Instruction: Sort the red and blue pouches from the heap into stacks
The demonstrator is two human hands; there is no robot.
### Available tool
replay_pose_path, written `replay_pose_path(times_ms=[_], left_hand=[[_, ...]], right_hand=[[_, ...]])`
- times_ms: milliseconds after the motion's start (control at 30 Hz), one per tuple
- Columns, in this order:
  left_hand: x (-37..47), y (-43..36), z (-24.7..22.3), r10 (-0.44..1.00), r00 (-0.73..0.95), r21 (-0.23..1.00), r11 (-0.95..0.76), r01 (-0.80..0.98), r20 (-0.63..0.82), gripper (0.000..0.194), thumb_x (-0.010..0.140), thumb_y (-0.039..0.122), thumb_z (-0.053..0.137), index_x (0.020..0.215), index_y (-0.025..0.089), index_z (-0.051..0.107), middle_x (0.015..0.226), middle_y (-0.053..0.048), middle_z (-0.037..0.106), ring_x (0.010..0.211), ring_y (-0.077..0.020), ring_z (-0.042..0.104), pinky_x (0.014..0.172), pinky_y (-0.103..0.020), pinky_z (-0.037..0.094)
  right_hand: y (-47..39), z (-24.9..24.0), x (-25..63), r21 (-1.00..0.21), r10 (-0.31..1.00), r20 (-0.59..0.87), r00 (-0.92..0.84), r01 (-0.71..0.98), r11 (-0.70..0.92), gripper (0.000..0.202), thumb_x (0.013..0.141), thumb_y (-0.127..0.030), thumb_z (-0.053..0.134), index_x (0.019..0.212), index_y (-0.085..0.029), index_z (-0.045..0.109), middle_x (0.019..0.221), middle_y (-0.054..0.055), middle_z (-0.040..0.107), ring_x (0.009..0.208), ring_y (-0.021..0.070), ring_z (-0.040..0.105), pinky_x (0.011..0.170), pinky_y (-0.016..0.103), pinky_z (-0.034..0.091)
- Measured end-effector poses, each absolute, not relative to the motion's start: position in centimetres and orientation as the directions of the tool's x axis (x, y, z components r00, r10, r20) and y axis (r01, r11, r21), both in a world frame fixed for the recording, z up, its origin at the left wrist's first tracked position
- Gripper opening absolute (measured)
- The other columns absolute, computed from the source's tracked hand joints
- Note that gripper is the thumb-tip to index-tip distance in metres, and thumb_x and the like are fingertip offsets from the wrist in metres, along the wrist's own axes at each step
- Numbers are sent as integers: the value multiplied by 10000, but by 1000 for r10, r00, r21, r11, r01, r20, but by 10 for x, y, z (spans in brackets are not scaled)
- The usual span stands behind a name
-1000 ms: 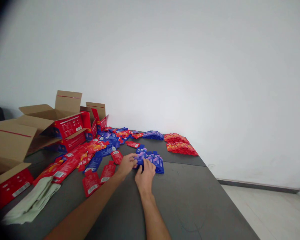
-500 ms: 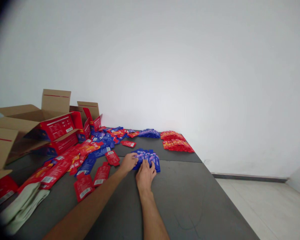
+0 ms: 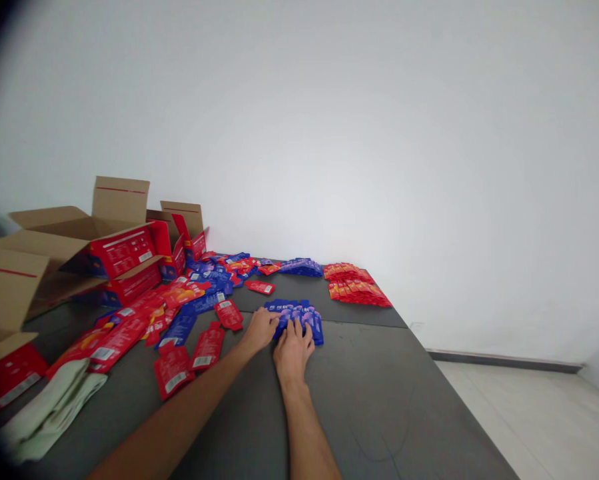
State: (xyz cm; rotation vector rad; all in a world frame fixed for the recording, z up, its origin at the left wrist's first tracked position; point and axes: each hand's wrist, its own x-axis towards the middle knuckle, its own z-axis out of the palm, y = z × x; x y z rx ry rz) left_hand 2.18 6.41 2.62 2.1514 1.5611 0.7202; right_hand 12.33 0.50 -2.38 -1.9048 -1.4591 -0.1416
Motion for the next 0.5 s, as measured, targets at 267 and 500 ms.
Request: replay_pose_path(times_ms=[267, 500], left_hand=[[-21, 62, 10, 934, 207, 428, -320, 845, 289, 348, 907, 193, 417, 1093, 171, 710, 1070, -128, 679, 1071, -222, 560, 954, -331, 380], [-104, 47, 16, 947, -46, 292, -52, 955, 319, 318, 869, 200, 451, 1089, 167, 678, 1148, -139, 617, 1103, -267, 509, 934, -381, 372]], right_hand=[[-1, -9, 95, -433, 779, 577, 245, 901, 36, 399, 940, -209, 376, 1260, -227, 614, 1399, 86, 524, 1350, 305, 298, 1036, 472, 256], [-5, -8, 37, -391, 836, 547, 32, 893, 221, 398, 915, -169, 399, 1234, -235, 628, 1359, 86, 556, 1293, 277, 367, 1012, 426, 319]])
